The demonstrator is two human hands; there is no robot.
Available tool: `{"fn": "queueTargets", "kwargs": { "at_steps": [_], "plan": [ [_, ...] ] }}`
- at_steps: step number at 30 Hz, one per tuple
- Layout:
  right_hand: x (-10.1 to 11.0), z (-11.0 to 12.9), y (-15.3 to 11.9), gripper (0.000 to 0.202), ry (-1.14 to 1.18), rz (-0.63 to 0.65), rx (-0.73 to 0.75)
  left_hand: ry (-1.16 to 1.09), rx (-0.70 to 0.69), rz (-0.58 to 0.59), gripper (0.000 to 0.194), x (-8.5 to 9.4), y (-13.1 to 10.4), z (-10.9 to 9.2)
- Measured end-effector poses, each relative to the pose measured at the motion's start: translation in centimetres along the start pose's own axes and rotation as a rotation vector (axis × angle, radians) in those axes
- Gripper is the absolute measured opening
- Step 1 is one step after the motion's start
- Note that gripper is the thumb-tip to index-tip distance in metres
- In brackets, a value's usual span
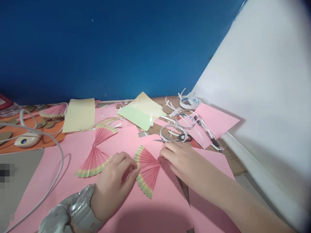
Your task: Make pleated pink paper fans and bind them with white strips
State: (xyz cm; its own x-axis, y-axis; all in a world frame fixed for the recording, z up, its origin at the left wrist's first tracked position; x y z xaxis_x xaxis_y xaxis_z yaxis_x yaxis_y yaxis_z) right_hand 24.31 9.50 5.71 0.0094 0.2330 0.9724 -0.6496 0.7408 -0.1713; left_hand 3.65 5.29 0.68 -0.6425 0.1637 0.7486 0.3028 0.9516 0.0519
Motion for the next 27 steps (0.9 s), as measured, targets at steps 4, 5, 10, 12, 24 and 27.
{"fn": "queueTargets", "kwargs": {
  "at_steps": [4, 5, 10, 12, 24, 27],
  "plan": [
    [-0.3, 0.0, 0.2, 0.023, 0.033, 0.039, 0.087, 0.032, -0.027, 0.005, 0.013, -0.1, -0.1, 0.0],
    [-0.4, 0.1, 0.3, 0.022, 0.026, 0.039, 0.113, 0.040, -0.030, 0.008, 0.013, -0.1, -0.1, 0.0],
    [-0.5, 0.5, 0.5, 0.014, 0.013, 0.036, 0.148, 0.059, -0.031, 0.024, 0.014, -0.1, -0.1, 0.2],
    [-0.5, 0.4, 0.5, 0.013, 0.031, 0.027, 0.140, 0.062, -0.030, 0.036, 0.015, -0.1, 0.0, 0.3],
    [-0.7, 0.6, 0.7, 0.018, -0.063, 0.020, 0.183, 0.103, -0.037, 0.063, 0.016, -0.2, 0.0, 0.3],
    [-0.2, 0.4, 0.4, 0.020, -0.085, 0.026, 0.161, 0.101, -0.034, 0.061, 0.017, -0.2, 0.0, 0.3]
  ]
}}
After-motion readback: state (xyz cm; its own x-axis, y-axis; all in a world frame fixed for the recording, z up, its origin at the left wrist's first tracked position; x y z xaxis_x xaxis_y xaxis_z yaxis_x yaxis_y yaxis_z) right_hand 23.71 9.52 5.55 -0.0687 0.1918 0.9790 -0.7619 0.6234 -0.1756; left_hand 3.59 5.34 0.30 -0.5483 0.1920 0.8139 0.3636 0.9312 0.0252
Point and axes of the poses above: each hand's wrist, its own y-axis towards the middle knuckle, its own x-axis out of the back of the hand, z = x × y, the point moved 1 cm from there along y, towards the middle knuckle, and after that the axes turned 3 degrees about z, right-handed, at the moved point
